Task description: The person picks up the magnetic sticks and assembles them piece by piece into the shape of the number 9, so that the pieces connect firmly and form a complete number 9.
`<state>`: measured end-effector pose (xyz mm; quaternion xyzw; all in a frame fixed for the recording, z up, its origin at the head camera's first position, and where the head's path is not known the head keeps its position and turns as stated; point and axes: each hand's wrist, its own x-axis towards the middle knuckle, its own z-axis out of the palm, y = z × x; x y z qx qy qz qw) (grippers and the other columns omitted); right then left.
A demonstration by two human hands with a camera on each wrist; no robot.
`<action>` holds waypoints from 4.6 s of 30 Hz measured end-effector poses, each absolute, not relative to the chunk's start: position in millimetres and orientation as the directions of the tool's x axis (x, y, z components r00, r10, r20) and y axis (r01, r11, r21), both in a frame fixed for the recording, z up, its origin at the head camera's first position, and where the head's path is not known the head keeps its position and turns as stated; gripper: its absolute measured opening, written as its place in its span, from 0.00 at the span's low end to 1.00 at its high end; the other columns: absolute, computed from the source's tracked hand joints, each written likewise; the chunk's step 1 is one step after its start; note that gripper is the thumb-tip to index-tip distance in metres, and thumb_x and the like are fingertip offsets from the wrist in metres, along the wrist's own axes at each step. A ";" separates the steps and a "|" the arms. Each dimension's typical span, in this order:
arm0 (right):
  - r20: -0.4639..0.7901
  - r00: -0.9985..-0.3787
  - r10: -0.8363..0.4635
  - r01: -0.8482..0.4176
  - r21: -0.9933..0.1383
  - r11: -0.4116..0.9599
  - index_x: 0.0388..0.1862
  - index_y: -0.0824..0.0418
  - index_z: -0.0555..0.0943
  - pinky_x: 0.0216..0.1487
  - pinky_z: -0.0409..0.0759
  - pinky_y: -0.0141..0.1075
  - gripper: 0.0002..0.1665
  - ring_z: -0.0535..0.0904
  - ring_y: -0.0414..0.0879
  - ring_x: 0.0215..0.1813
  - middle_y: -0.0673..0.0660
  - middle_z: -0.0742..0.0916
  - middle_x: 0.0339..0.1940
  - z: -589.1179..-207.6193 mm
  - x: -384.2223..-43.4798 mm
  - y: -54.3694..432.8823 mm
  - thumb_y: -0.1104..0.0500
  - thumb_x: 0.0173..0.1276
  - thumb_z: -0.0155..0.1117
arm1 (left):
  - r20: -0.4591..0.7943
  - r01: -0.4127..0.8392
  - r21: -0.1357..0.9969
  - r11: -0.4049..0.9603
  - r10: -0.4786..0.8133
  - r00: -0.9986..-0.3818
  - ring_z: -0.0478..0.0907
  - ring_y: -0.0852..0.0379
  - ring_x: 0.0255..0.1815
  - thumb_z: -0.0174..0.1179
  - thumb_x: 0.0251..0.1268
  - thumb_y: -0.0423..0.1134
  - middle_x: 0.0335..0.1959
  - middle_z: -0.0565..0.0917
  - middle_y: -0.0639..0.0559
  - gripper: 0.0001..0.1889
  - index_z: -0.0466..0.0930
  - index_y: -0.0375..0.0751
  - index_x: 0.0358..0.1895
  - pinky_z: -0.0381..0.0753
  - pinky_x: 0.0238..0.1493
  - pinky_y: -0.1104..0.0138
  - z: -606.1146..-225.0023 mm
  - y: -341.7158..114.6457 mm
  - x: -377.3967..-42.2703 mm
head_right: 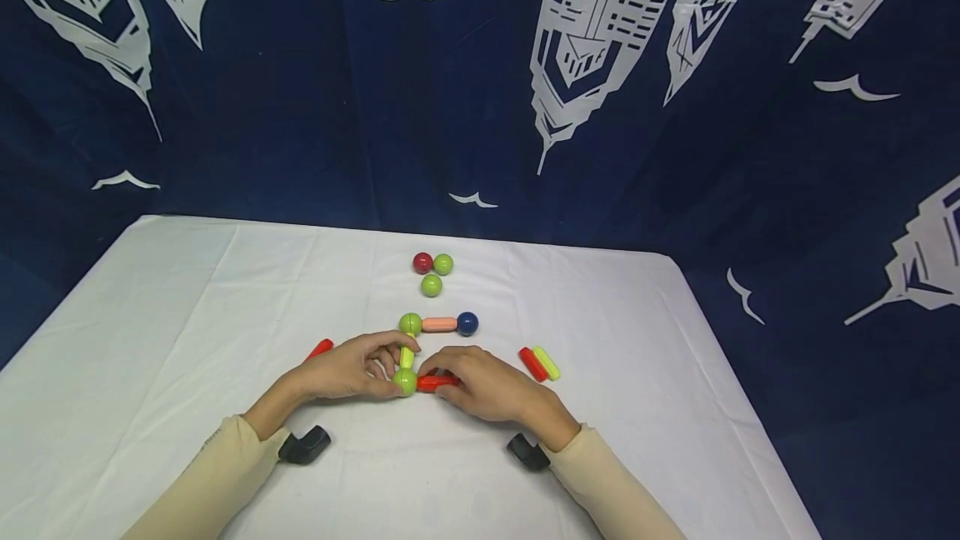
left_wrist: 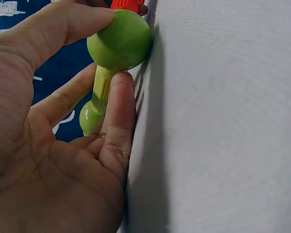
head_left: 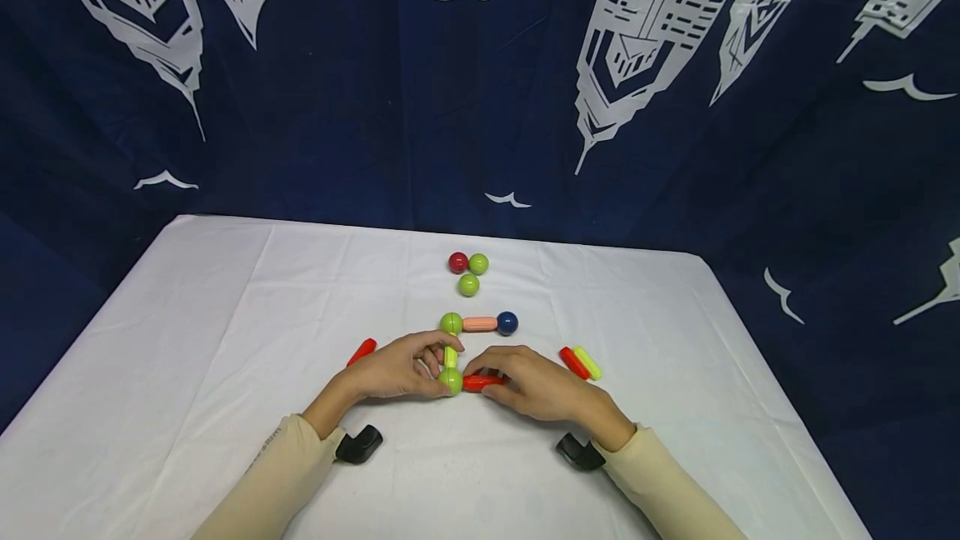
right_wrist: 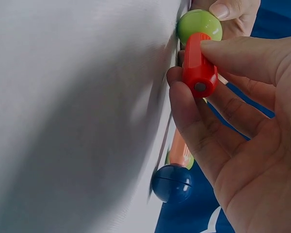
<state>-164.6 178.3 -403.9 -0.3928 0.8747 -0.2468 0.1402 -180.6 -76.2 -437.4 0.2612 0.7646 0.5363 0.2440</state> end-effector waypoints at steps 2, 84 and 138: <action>-0.042 -0.650 -0.759 -0.625 -0.538 0.565 0.58 0.55 0.81 0.59 0.77 0.37 0.17 0.79 0.38 0.52 0.46 0.85 0.54 -403.6 -164.3 178.9 0.60 0.72 0.64 | -0.101 0.156 0.936 0.317 0.663 -0.742 0.74 0.52 0.44 0.71 0.57 0.35 0.42 0.75 0.46 0.26 0.76 0.41 0.60 0.77 0.44 0.71 -436.1 -75.1 -179.0; 0.031 -0.788 -0.614 -0.552 -0.476 0.685 0.56 0.59 0.81 0.55 0.76 0.42 0.16 0.75 0.50 0.49 0.57 0.82 0.50 -406.0 -277.7 153.1 0.68 0.71 0.61 | -0.042 0.369 0.816 0.445 0.682 -0.730 0.71 0.60 0.35 0.69 0.62 0.44 0.35 0.73 0.56 0.12 0.83 0.51 0.47 0.71 0.38 0.71 -439.7 -68.4 -174.6; 0.022 -0.767 -0.642 -0.543 -0.555 0.630 0.54 0.56 0.81 0.49 0.82 0.38 0.19 0.80 0.42 0.44 0.47 0.84 0.48 -392.8 -190.5 229.6 0.60 0.65 0.73 | -0.077 0.342 0.809 0.478 0.663 -0.744 0.71 0.59 0.37 0.69 0.63 0.45 0.35 0.73 0.55 0.12 0.82 0.54 0.49 0.71 0.38 0.70 -440.5 -66.1 -174.0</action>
